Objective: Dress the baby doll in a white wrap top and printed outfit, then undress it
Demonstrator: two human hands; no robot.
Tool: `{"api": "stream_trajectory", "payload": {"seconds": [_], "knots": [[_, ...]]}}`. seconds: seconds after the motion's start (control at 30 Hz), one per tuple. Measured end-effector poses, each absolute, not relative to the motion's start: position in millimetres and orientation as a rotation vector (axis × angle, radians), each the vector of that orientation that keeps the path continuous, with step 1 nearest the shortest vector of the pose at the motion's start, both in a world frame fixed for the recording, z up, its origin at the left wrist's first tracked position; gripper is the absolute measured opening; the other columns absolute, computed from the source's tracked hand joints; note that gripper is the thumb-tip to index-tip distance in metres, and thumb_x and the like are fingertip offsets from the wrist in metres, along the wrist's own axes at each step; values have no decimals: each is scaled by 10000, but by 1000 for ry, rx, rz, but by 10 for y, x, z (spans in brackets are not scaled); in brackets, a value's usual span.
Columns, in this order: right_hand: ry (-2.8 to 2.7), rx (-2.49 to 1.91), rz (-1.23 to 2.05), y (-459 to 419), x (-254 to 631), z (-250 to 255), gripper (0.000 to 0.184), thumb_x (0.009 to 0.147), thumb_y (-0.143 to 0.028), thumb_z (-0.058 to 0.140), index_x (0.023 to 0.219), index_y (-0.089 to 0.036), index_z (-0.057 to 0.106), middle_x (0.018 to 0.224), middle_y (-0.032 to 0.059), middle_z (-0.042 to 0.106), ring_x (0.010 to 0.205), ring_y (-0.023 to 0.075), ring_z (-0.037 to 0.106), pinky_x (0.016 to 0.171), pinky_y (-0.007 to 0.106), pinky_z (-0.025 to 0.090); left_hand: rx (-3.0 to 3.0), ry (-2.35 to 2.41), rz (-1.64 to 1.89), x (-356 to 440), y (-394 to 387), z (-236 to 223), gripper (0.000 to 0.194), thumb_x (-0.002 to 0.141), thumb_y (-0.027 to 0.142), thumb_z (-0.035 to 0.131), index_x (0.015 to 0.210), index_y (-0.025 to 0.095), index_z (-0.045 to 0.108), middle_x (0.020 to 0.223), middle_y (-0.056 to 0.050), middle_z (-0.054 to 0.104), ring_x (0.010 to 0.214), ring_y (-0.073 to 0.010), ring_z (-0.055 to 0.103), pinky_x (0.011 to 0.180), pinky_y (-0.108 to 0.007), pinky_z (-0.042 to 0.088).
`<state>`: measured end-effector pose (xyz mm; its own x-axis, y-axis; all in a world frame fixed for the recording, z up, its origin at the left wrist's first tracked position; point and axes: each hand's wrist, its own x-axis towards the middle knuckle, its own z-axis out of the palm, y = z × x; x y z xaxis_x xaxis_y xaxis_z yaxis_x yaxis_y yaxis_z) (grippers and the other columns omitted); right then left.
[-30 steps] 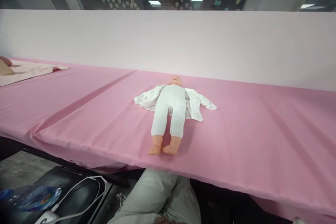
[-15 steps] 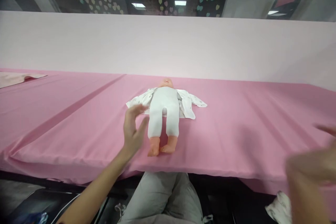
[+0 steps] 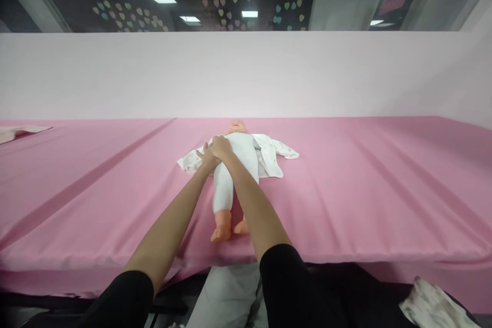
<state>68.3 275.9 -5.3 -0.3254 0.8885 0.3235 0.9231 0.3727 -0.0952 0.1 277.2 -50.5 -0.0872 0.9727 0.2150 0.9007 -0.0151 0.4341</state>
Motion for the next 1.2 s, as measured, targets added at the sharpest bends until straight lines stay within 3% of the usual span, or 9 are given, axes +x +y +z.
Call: {"api": "stream_trajectory", "payload": {"seconds": [0.17, 0.33, 0.5, 0.63, 0.7, 0.8, 0.93, 1.07, 1.2], "knots": [[-2360, -1691, -220, 2912, 662, -119, 283, 880, -123, 441, 1095, -83, 620, 1127, 160, 616, 1100, 235, 517, 921, 330, 365, 2001, 2155, 966, -275, 2798, -627, 392, 888, 378, 364, 1257, 359, 493, 1405, -47, 425, 1341, -293, 271, 1060, -640, 112], [-2348, -1821, -290, 2913, 439, -199, 289, 886, -170, 459, 1099, -99, 641, 1178, 175, 593, 1184, 306, 417, 942, 437, 319, 1832, 2262, 1062, -319, 2889, -685, 210, 871, 344, 411, 924, 253, 593, 1155, -71, 576, 1173, -272, 434, 1036, -610, 168], [-2396, -1964, -533, 2943, 252, -307, 362, 864, -149, 459, 1192, -65, 588, 1238, 205, 539, 1176, 343, 373, 936, 509, 280, 1883, 2325, 1002, -331, 2961, -681, 206, 879, 222, 359, 974, 226, 542, 1110, -84, 597, 1128, -258, 472, 1020, -545, 227], [-2449, -1938, -700, 3015, 260, -379, 383, 864, -168, 438, 1212, -93, 581, 1230, 205, 535, 1140, 331, 384, 900, 515, 303, 1824, 2314, 1091, -328, 2922, -680, 266, 898, 326, 354, 1093, 202, 485, 1118, -109, 613, 1128, -255, 495, 1069, -547, 172], [-2427, -1919, -721, 3046, 276, -410, 374, 861, -162, 423, 1188, -120, 600, 1202, 198, 553, 1118, 327, 398, 893, 522, 311, 1783, 2345, 1162, -331, 2888, -693, 396, 881, 440, 373, 1174, 183, 446, 1235, -146, 553, 1192, -281, 459, 1081, -570, 141], [-2390, -1883, -738, 3059, 286, -439, 369, 856, -140, 410, 1165, -139, 612, 1168, 190, 574, 1092, 328, 414, 880, 517, 326, 1677, 2493, 1163, -358, 2848, -732, 602, 802, 513, 469, 1273, 144, 404, 1450, -202, 315, 1355, -393, 226, 1072, -624, 94], [-2389, -1854, -740, 3020, 285, -435, 416, 864, -85, 355, 1227, -82, 559, 1205, 205, 541, 1102, 325, 399, 877, 490, 328, 1475, 2598, 1054, -391, 2813, -764, 684, 723, 529, 549, 1270, 133, 443, 1510, -213, 174, 1380, -467, 16, 1035, -676, 94], [-2385, -1778, -593, 2979, 288, -433, 456, 867, -39, 267, 1238, -2, 529, 1221, 248, 510, 1146, 340, 367, 921, 531, 285, 1465, 2515, 1053, -412, 2762, -745, 659, 716, 445, 562, 1287, 137, 446, 1439, -189, 349, 1373, -421, 139, 1036, -618, 208], [-2450, -1538, -571, 2970, 286, -491, 427, 872, -36, 279, 1184, -43, 570, 1210, 213, 529, 1150, 310, 383, 1013, 524, 217, 1590, 2413, 1164, -503, 2693, -736, 491, 744, 337, 516, 1196, 145, 522, 1230, -155, 572, 1226, -338, 421, 995, -517, 324]]}}
